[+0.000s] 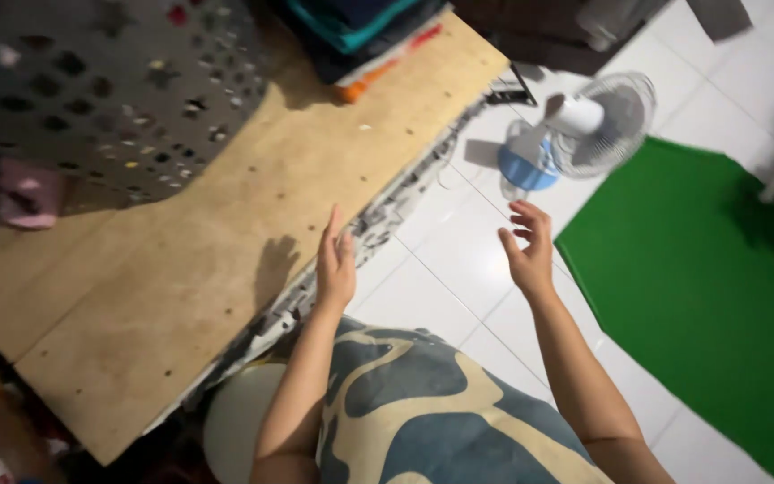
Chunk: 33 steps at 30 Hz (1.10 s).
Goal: The person is seen putting clothes and items into a bin or storage area.
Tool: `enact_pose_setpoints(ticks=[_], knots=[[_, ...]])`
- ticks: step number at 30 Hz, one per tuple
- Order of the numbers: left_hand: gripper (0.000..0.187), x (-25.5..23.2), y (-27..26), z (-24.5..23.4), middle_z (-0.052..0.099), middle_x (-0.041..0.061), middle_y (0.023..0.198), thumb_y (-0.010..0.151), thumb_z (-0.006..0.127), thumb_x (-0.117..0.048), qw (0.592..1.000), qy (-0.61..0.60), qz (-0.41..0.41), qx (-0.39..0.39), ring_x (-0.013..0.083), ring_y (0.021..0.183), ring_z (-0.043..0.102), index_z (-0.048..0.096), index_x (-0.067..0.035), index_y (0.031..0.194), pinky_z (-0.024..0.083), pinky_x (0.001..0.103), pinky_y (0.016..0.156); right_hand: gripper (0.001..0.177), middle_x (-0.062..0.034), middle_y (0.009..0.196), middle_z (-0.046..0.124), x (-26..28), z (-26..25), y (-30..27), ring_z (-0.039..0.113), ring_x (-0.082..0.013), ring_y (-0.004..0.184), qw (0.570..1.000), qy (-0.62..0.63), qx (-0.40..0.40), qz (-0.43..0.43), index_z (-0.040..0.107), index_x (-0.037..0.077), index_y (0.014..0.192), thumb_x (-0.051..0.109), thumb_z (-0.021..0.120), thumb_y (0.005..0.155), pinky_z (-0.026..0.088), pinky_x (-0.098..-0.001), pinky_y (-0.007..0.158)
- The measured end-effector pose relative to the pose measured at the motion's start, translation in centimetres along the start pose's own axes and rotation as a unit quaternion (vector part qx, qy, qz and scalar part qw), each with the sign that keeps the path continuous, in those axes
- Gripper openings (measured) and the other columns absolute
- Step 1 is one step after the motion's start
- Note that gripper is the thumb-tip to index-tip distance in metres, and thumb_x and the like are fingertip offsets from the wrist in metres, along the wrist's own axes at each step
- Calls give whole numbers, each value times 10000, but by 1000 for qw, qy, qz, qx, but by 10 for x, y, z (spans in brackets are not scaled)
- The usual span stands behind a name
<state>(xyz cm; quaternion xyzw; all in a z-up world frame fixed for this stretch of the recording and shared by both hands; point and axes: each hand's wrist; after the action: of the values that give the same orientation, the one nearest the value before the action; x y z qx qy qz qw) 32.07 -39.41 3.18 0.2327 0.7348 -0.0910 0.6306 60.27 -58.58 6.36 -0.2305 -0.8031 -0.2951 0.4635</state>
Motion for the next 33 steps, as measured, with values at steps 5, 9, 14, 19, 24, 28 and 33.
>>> enact_pose_setpoints(ticks=[5, 9, 14, 19, 24, 28, 33], knots=[[566, -23, -14, 70, 432, 178, 1617, 1113, 409, -362, 995, 25, 22, 91, 326, 1498, 409, 357, -65, 1592, 335, 411, 1203, 430, -107, 1456, 514, -28, -68, -39, 595, -217, 1196, 995, -16, -85, 55, 566, 91, 1346, 33, 693, 940, 535, -347, 966], [560, -34, -12, 114, 446, 184, 1604, 1111, 408, -367, 988, 39, 39, 148, 336, 1487, 420, 373, -70, 1584, 346, 418, 1199, 412, -113, 1463, 509, -34, -105, -58, 589, -226, 1211, 988, -31, -127, 80, 577, 83, 1350, 49, 687, 955, 531, -353, 975], [568, -44, 0, 149, 450, 201, 1599, 1119, 399, -388, 975, 45, 73, 207, 355, 1500, 411, 372, -65, 1585, 327, 434, 1223, 416, -107, 1445, 516, -48, -124, -69, 589, -226, 1208, 980, -19, -169, 101, 574, 87, 1347, 51, 687, 949, 531, -349, 971], [596, -39, 25, 179, 456, 211, 1585, 1104, 389, -415, 961, 67, 67, 261, 370, 1486, 409, 372, -64, 1585, 310, 441, 1217, 414, -100, 1429, 536, -66, -127, -62, 589, -230, 1195, 969, -16, -204, 137, 566, 88, 1332, 53, 689, 939, 523, -356, 962], [587, -25, 69, 224, 459, 209, 1583, 1103, 392, -417, 946, 57, 59, 315, 374, 1493, 393, 375, -77, 1582, 302, 442, 1217, 381, -107, 1410, 533, -69, -142, -38, 586, -235, 1211, 960, -39, -231, 154, 596, 93, 1317, 70, 683, 947, 527, -364, 974], [575, -39, 115, 266, 469, 196, 1581, 1104, 397, -417, 930, 58, 85, 353, 367, 1493, 401, 388, -92, 1579, 309, 439, 1220, 373, -111, 1416, 527, -80, -165, -12, 588, -236, 1193, 949, -50, -263, 166, 608, 88, 1309, 76, 681, 943, 529, -367, 961], [565, -57, 165, 319, 478, 172, 1582, 1106, 399, -415, 907, 60, 130, 396, 368, 1499, 390, 404, -99, 1574, 307, 437, 1216, 382, -102, 1394, 520, -97, -189, 12, 580, -219, 1201, 924, -51, -341, 167, 587, 80, 1340, 64, 657, 965, 535, -352, 984]])
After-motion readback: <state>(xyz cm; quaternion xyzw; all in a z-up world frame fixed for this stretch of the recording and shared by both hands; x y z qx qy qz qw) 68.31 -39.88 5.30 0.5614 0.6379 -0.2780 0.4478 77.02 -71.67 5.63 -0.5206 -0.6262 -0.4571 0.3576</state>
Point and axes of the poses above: each hand's wrist, its own y-axis towards the middle knuckle, its own z-axis out of the palm, x = y × z
